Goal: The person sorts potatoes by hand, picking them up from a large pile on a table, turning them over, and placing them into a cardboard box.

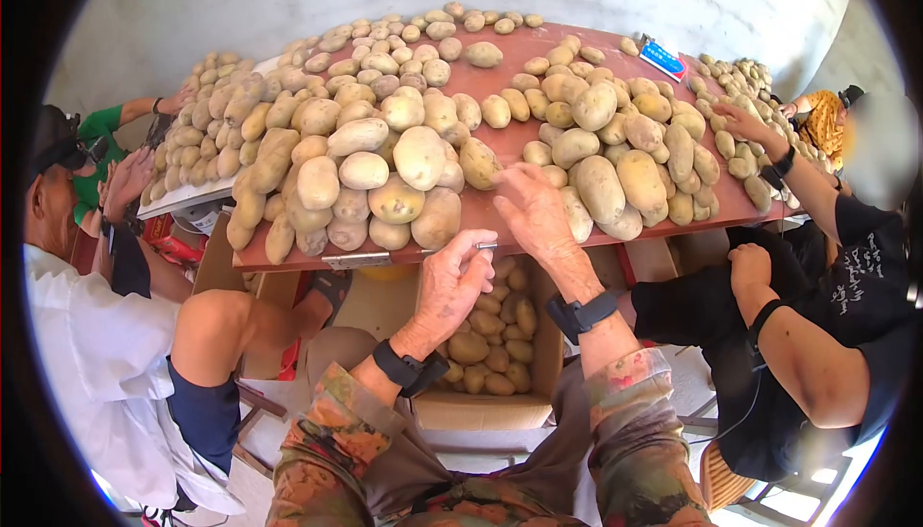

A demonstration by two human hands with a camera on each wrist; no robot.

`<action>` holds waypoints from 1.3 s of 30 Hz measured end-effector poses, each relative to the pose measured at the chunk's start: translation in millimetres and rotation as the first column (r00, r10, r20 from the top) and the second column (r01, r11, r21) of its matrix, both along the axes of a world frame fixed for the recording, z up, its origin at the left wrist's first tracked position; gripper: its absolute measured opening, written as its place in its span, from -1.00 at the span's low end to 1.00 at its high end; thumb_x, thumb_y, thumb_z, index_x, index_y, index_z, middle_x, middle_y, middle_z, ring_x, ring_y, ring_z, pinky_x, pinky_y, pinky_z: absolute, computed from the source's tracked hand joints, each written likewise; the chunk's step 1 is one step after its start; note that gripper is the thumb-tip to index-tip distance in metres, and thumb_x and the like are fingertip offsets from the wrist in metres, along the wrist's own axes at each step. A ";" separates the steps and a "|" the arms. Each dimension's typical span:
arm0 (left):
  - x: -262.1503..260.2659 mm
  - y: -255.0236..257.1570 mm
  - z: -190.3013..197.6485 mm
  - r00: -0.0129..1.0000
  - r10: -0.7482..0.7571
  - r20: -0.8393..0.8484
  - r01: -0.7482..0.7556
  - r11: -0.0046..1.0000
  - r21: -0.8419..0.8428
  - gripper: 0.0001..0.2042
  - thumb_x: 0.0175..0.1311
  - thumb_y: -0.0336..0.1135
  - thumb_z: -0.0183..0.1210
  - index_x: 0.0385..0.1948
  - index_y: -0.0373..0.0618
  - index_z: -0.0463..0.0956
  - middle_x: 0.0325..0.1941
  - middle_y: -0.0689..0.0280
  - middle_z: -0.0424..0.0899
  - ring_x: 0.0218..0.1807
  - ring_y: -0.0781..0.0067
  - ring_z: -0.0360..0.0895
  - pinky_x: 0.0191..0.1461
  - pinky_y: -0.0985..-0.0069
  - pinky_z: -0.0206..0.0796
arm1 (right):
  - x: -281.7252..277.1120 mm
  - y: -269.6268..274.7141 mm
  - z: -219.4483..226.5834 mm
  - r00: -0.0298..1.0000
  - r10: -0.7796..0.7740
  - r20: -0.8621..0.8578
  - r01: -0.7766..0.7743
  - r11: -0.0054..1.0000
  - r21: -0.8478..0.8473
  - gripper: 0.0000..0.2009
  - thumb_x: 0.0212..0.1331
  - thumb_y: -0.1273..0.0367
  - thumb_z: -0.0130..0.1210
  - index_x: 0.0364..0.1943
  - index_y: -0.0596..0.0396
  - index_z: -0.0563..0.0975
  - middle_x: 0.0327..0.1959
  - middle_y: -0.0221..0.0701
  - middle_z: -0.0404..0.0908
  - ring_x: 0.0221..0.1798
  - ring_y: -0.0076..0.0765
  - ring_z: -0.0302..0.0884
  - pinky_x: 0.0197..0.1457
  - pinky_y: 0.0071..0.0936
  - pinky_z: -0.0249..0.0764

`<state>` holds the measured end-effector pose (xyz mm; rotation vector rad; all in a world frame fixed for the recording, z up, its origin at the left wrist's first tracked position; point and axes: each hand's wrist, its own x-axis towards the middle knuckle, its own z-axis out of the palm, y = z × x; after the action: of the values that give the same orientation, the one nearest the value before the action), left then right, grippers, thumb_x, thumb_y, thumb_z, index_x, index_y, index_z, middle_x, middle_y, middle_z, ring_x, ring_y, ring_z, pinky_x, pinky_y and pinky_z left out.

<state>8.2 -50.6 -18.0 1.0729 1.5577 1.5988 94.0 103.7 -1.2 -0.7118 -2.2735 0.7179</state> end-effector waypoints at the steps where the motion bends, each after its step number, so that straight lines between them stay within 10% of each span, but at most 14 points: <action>1: -1.3 -0.2 -1.4 1.000 -0.016 -0.009 0.016 1.000 -0.011 -0.77 0.40 -0.43 0.04 0.03 -0.20 0.54 -0.48 0.34 0.59 -0.50 0.66 0.52 -0.38 0.65 0.44 | -4.9 -0.1 -4.1 1.000 -0.013 0.015 0.012 0.993 0.113 -0.67 0.06 0.45 0.21 -0.03 0.05 0.59 0.21 -0.14 0.45 0.21 -0.06 0.44 0.24 -0.23 0.43; 11: -6.6 -2.6 -4.9 0.999 -0.027 -0.036 0.025 0.998 -0.064 -0.81 0.39 -0.41 0.06 -0.06 -0.19 0.57 -0.47 0.31 0.61 -0.48 0.60 0.57 -0.38 0.60 0.46 | -34.8 5.5 -18.5 0.942 0.000 0.336 -0.090 0.963 0.255 -0.57 -0.05 0.52 0.21 0.02 0.01 0.58 0.47 0.09 0.08 0.46 0.25 0.14 0.43 -0.05 0.30; 24: -7.0 -2.9 0.2 1.000 0.023 -0.004 -0.022 0.999 0.025 -0.82 0.39 -0.43 0.04 -0.10 -0.21 0.60 -0.46 0.35 0.60 -0.47 0.65 0.54 -0.38 0.61 0.46 | -21.8 3.1 2.7 0.972 -0.190 0.137 0.191 0.982 0.009 -0.61 0.01 0.40 0.30 -0.04 -0.05 0.47 0.01 -0.01 0.39 0.07 0.23 0.44 0.08 0.04 0.47; 34: -9.6 -2.4 3.3 0.999 0.014 -0.037 -0.015 1.000 -0.025 -0.82 0.38 -0.44 0.04 -0.12 -0.21 0.60 -0.46 0.34 0.62 -0.45 0.65 0.55 -0.37 0.61 0.48 | -39.5 -3.4 -22.1 0.962 -0.244 0.122 0.196 0.929 0.314 -0.47 -0.03 0.37 0.28 0.10 0.01 0.39 0.12 -0.01 0.42 0.13 0.21 0.42 0.12 0.01 0.50; 39: -9.4 1.0 -2.9 0.998 -0.026 -0.059 0.022 0.998 -0.066 -0.81 0.36 -0.41 0.07 -0.10 -0.23 0.59 -0.45 0.29 0.63 -0.49 0.59 0.58 -0.38 0.58 0.47 | -35.8 -1.4 -8.6 0.957 -0.095 0.273 0.076 0.994 0.081 -0.41 -0.06 0.37 0.28 0.16 0.00 0.39 0.18 -0.03 0.43 0.22 0.19 0.39 0.17 -0.02 0.48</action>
<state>-1.1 -49.6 -20.9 1.1091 1.6192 1.5022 58.2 102.3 -9.7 -0.9202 -2.4868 0.5215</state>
